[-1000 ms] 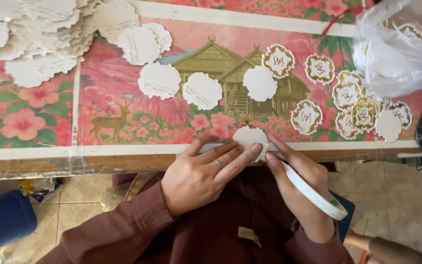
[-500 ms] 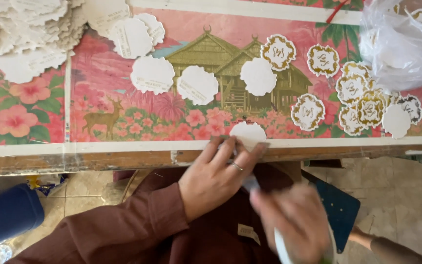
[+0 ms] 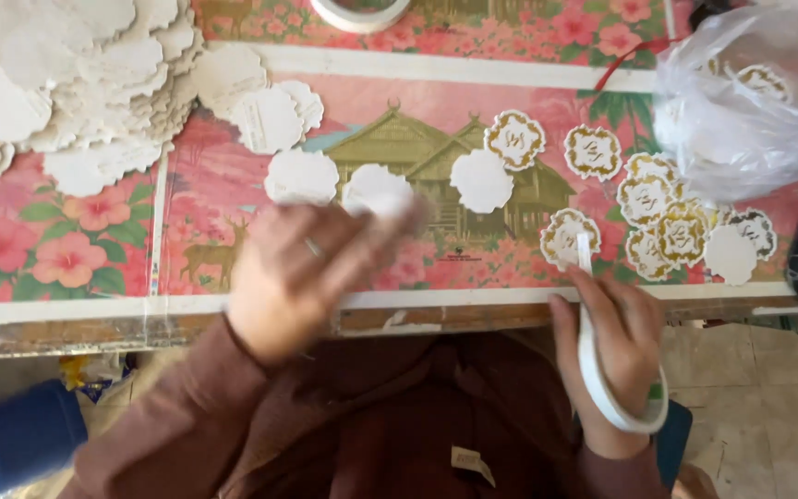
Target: The person applies adhesive tape to the back of small, flower-shaped paper cutouts. They pick up each cutout, apply the tape, and place it on the table or into a plastic bag.
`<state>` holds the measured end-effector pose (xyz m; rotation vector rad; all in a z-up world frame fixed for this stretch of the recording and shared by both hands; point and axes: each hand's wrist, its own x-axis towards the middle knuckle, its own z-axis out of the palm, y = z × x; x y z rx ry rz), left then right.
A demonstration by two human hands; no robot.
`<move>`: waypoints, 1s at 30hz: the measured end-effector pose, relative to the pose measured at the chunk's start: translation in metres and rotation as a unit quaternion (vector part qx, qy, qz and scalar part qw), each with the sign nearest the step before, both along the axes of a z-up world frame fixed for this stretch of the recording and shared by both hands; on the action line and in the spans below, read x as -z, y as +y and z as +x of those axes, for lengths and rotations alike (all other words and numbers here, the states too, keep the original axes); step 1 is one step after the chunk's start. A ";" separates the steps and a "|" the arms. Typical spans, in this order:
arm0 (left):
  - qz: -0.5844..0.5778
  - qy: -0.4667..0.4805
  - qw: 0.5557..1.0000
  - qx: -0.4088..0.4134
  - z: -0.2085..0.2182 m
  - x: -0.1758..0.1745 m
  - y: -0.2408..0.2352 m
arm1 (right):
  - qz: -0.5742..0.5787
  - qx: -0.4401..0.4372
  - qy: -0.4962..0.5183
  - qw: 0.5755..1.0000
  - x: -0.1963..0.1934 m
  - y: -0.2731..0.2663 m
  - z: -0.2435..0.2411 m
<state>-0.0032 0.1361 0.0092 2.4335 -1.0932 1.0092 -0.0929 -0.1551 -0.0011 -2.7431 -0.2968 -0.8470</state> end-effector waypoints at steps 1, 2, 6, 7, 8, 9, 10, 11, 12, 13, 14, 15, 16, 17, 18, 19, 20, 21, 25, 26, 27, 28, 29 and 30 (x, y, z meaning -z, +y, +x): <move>0.001 -0.006 1.000 0.001 0.012 -0.001 0.003 | 0.001 0.001 -0.006 1.000 0.002 -0.005 0.005; 0.047 0.008 0.995 -0.093 0.025 -0.003 0.006 | -0.030 0.025 -0.002 0.999 0.004 -0.010 0.011; 0.056 0.033 0.985 -0.162 0.049 -0.005 -0.014 | -0.036 0.062 -0.017 0.997 -0.001 -0.016 0.019; 0.055 0.033 0.984 -0.163 0.052 -0.006 -0.023 | -0.037 0.061 -0.017 0.997 0.001 -0.016 0.017; 0.064 -0.022 0.984 -0.164 0.054 -0.007 -0.032 | -0.022 0.061 -0.029 0.997 0.004 -0.015 0.015; 0.072 -0.078 0.980 -0.167 0.056 -0.008 -0.041 | -0.006 0.058 -0.041 0.997 0.006 -0.014 0.015; 0.070 -0.079 0.979 -0.172 0.063 -0.003 -0.040 | -0.008 0.054 -0.043 0.998 0.004 -0.014 0.011; 0.088 -0.056 0.977 -0.188 0.070 0.002 -0.039 | 0.019 0.061 -0.044 0.997 0.003 -0.014 0.007; 0.106 -0.034 0.973 -0.204 0.077 0.007 -0.038 | 0.047 0.068 -0.045 0.996 0.002 -0.013 0.003; 0.106 -0.037 0.972 -0.208 0.078 0.003 -0.029 | 0.049 0.064 -0.049 0.996 0.003 -0.018 0.002; 0.095 -0.027 0.972 -0.215 0.078 0.000 -0.020 | 0.047 0.079 -0.048 0.995 0.006 -0.022 0.000; 0.086 -0.012 0.972 -0.219 0.075 -0.001 -0.011 | 0.047 0.097 -0.041 0.993 0.010 -0.026 -0.006; 0.090 -0.011 0.971 -0.221 0.067 -0.008 -0.007 | 0.050 0.096 -0.039 0.993 0.009 -0.025 -0.005; 0.084 0.028 0.972 -0.219 0.060 -0.014 -0.003 | 0.064 0.092 -0.044 0.993 0.008 -0.024 -0.005; 0.078 0.067 0.971 -0.218 0.054 -0.021 0.001 | 0.077 0.089 -0.048 0.992 0.007 -0.023 -0.006; 0.080 0.065 0.971 -0.217 0.049 -0.026 -0.008 | 0.080 0.090 -0.049 0.992 0.007 -0.022 -0.003; 0.029 0.076 0.982 -0.171 0.043 -0.030 -0.017 | 0.080 0.080 -0.057 0.992 0.007 -0.020 -0.001; -0.023 0.092 0.988 -0.124 0.034 -0.033 -0.026 | 0.079 0.071 -0.061 0.992 0.007 -0.019 -0.003; 0.162 0.056 0.984 -0.042 0.046 0.004 -0.011 | 0.082 0.085 -0.036 0.992 0.006 -0.017 -0.008; 0.121 0.052 0.982 -0.138 0.059 0.012 0.002 | 0.079 0.085 -0.037 0.993 0.004 -0.018 -0.008; 0.076 0.047 0.969 -0.231 0.073 0.020 0.014 | 0.075 0.086 -0.037 0.993 0.002 -0.018 -0.008; 0.074 0.045 0.970 -0.226 0.072 0.017 0.000 | 0.073 0.090 -0.039 0.992 0.003 -0.016 -0.008; 0.015 0.085 0.988 -0.130 0.070 0.014 -0.012 | 0.090 0.089 -0.049 0.991 0.005 -0.015 -0.007; -0.044 0.123 0.991 -0.032 0.068 0.012 -0.024 | 0.107 0.088 -0.058 0.989 0.006 -0.013 -0.005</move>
